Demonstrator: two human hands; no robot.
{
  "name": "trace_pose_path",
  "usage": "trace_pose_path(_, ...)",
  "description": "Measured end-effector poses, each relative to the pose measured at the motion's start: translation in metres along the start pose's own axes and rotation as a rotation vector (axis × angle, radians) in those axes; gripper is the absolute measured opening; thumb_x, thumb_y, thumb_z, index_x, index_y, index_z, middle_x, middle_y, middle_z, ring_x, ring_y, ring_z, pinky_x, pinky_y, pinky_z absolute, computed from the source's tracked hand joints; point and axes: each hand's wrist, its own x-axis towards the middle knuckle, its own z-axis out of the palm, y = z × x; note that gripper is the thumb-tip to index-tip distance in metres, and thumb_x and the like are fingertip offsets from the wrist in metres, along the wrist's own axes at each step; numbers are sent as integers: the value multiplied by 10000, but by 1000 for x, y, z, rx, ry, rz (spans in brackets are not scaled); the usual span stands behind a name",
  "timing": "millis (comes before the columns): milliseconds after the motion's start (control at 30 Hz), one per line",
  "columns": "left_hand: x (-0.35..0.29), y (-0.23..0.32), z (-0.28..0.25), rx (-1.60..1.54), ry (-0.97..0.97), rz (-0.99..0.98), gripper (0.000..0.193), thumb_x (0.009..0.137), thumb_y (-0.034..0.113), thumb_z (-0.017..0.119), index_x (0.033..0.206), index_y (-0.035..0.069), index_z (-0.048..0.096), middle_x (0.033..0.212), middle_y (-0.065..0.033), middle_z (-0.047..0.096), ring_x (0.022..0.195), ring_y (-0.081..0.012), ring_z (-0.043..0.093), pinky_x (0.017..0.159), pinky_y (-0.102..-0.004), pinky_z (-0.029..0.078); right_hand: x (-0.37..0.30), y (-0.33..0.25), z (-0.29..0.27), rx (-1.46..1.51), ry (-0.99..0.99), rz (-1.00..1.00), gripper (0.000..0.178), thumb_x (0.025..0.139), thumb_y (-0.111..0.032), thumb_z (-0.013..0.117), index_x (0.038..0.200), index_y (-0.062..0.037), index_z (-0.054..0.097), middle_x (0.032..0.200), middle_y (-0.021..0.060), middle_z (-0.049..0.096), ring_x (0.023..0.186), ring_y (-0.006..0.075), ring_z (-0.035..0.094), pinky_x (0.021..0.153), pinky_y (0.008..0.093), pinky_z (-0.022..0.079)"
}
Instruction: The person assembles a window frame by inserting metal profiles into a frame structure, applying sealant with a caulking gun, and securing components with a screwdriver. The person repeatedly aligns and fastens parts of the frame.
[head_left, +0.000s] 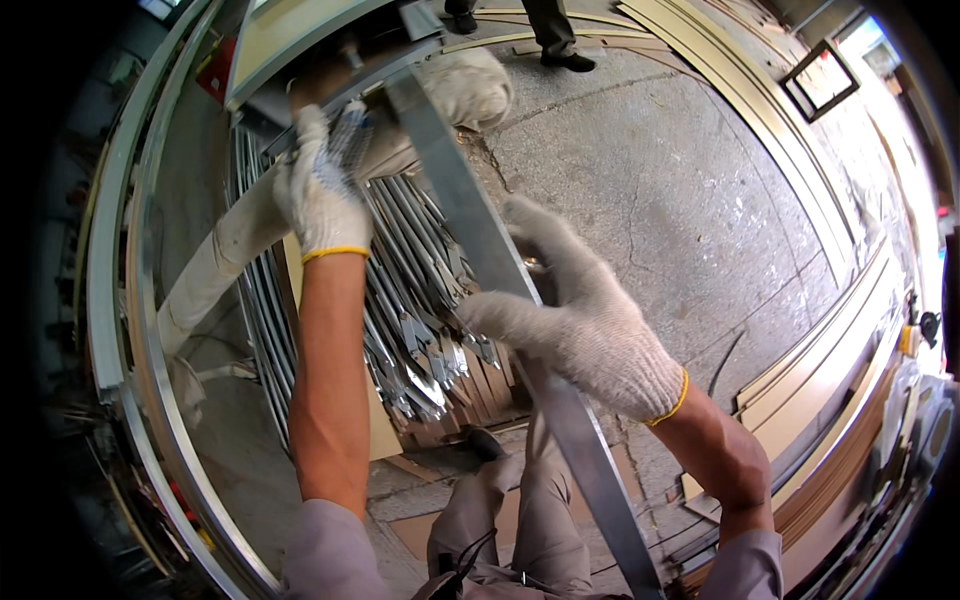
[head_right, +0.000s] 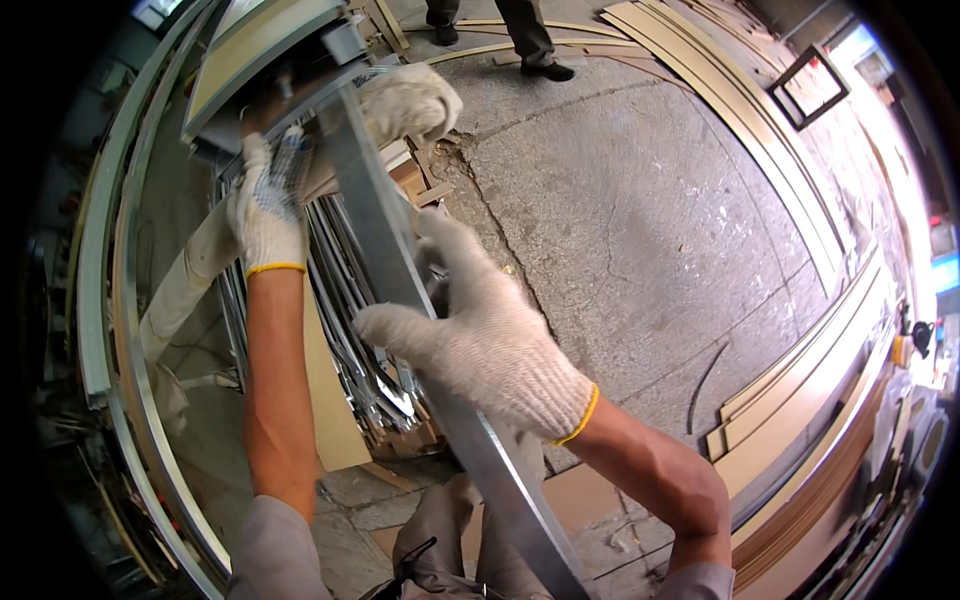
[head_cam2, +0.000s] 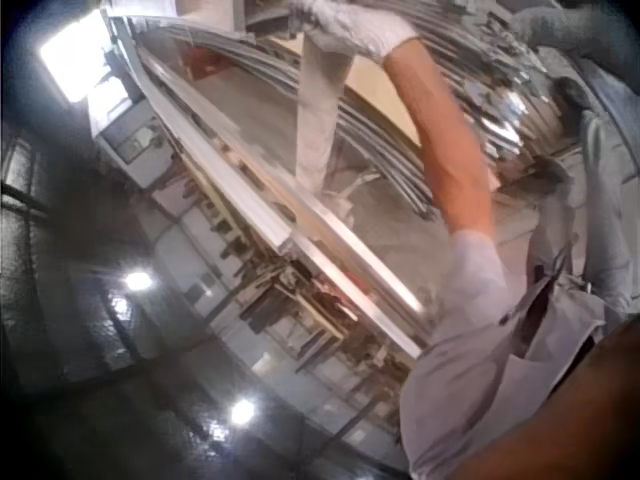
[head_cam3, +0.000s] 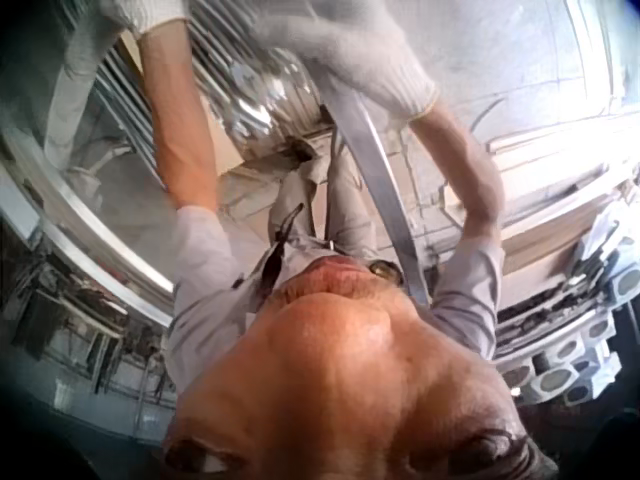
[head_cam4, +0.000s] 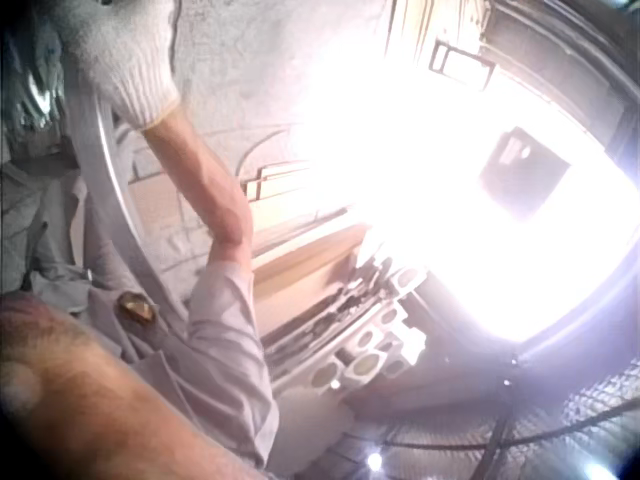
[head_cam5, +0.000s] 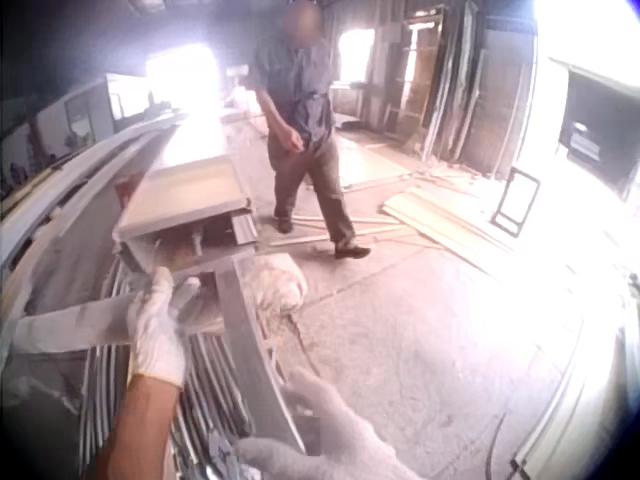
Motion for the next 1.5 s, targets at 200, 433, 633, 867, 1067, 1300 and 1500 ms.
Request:
trace_pose_path(200, 21, 1, -13, -33, -151, -212, 410, 1049, 348, 638, 1106, -56, 683, 1019, -110, 736, 860, -200, 721, 762, -317, 601, -5, -1, -9, 201, -122, 127, 1047, 842, -415, 811, 1609, 5, 234, 1431, 319, 506, 1262, 388, 585, 1061, 451, 491)
trace_pose_path(433, 24, 3, -15, 54, -127, -221, 493, 1067, 534, 517, 1177, 82, 682, 1113, -29, 727, 939, -195, 649, 862, -334, 520, -6, 9, -3, 206, -30, 6, 1024, 847, -403, 812, 1605, -15, 244, 1428, 334, 516, 1316, 397, 558, 1085, 449, 465)
trace_pose_path(633, 6, 2, 2, -26, 50, -121, 374, 1013, 361, 693, 990, -12, 674, 914, -98, 718, 715, -180, 697, 660, -323, 603, -5, 16, 2, 285, -6, -42, 1060, 840, -360, 853, 1593, 52, 230, 1484, 322, 476, 1389, 370, 493, 1136, 430, 414)
trace_pose_path(867, -13, 15, 8, -252, -76, -140, 310, 976, 159, 734, 1199, 19, 571, 1055, -115, 664, 893, -260, 723, 825, -367, 633, -5, 8, 1, 228, -1, -43, 1050, 843, -237, 872, 1601, 65, 212, 1581, 266, 392, 1448, 308, 422, 1175, 384, 378)
trace_pose_path(1067, -40, 33, 20, -468, -11, -447, 218, 990, 166, 703, 1122, 14, 618, 1050, -133, 699, 978, -271, 704, 921, -423, 594, -11, -15, 6, 325, 30, 54, 1003, 853, -229, 840, 1590, 80, 234, 1573, 261, 413, 1477, 317, 390, 1219, 380, 295)
trace_pose_path(1300, -101, 115, 7, -313, -51, -633, 220, 987, 160, 698, 1161, 38, 640, 1059, -116, 731, 943, -232, 729, 862, -414, 624, -13, -13, 4, 175, 134, 84, 835, 890, -170, 789, 1555, 63, 340, 1472, 232, 511, 1349, 289, 508, 1124, 355, 412)
trace_pose_path(1500, -31, 200, 7, -129, -77, -398, 416, 959, 138, 725, 1325, 19, 564, 1025, -150, 753, 818, -247, 760, 768, -389, 665, 36, -62, -18, 188, 531, -47, 476, 976, -123, 706, 1406, 29, 571, 1188, 104, 678, 1016, 132, 641, 884, 268, 544)
